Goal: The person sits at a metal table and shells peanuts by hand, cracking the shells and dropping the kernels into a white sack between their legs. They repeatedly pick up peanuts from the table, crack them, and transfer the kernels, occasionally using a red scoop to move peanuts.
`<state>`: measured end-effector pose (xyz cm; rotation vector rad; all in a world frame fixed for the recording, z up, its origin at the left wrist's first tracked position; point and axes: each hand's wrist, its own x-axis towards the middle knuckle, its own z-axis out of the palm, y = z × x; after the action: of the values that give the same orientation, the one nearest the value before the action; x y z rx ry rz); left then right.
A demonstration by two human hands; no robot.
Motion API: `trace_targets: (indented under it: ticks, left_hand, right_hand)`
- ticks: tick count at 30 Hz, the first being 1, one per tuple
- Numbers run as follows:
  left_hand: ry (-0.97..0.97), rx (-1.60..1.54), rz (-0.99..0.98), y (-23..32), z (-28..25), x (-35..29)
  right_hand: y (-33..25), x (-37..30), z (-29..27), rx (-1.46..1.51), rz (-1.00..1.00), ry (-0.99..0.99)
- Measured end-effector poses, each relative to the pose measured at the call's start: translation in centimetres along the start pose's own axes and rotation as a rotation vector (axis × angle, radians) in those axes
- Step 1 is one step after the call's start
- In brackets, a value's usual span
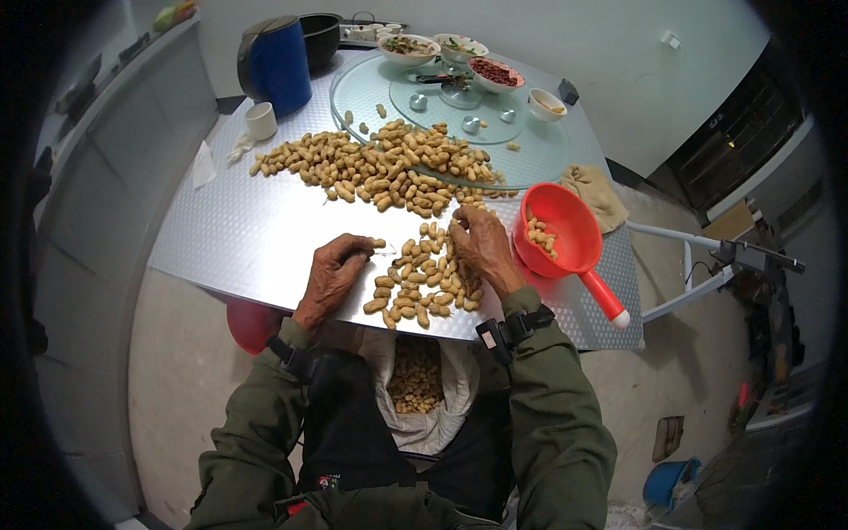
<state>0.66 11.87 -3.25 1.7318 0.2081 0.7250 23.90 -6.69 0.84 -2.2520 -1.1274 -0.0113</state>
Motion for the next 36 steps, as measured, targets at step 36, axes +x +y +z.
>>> trace_targets:
  ticks: [36]
  left_hand:
    - [0.009,-0.016,-0.018,0.2,0.1,0.0]
  right_hand:
    - [-6.0,-0.2,2.5,0.395,0.046,-0.157]
